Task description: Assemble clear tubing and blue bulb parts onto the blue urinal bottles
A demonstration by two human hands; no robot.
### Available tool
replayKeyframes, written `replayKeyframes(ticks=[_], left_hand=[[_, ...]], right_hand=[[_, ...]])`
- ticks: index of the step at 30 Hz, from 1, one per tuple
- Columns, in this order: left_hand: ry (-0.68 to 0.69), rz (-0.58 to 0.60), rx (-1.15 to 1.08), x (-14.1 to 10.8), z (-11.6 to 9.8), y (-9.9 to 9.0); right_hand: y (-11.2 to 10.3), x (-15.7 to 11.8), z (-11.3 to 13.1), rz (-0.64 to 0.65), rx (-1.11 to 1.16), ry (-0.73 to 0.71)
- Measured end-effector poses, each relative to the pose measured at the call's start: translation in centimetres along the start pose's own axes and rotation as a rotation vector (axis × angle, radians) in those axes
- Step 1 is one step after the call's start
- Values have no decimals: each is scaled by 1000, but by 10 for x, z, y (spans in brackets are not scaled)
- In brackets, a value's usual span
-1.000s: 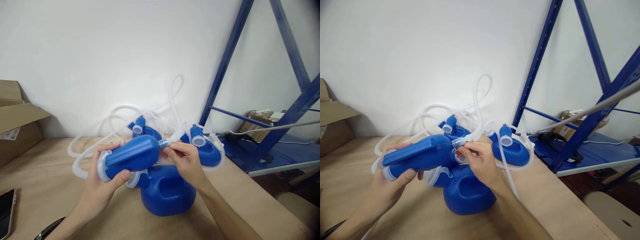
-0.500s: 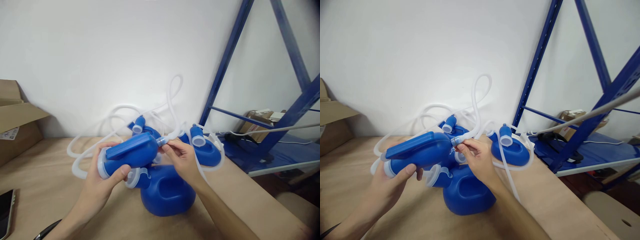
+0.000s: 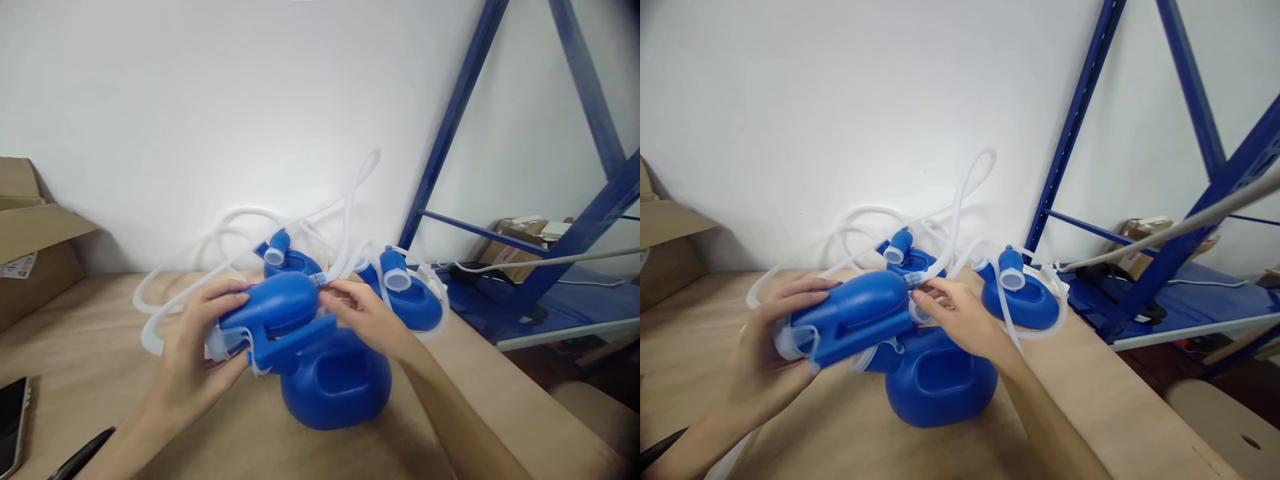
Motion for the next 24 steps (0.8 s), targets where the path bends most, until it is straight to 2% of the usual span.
replayKeyframes(ticks=[3,5,6,7,9,12,15,22,24], left_hand=[[221,0,251,3,-3,-7],[267,7,335,5,-7,-12],[282,23,352,7,-9,-14],[298,46,362,7,-12,-14],[333,106,367,6,-18,-11],[395,206,374,-3,-25,-2],[469,275,418,-15,-31,8],[524,297,442,-31,-45,7],[482,284,454,-34,-50,6]], right_hand=[[-23,-14,-7,225,-188,44],[-41,-27,-19,361,-292,103],[-48,-33,-27,477,-313,144],[-53,-38,-35,585,-305,185],[-59,-43,-50,690,-247,249],[-57,-41,-59,725,-219,260],[-45,-39,-54,745,-234,201],[-22,-45,-39,757,-275,65],[-19,-46,-38,739,-276,22]])
Point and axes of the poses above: each hand's wrist, its own x-axis towards the middle knuckle, its own y-axis out of the palm, z = x × y, the point moved 2 cm from there along x, towards the middle knuckle, and after that the axes turned 15 degrees about -y, right-handed, at the moved point
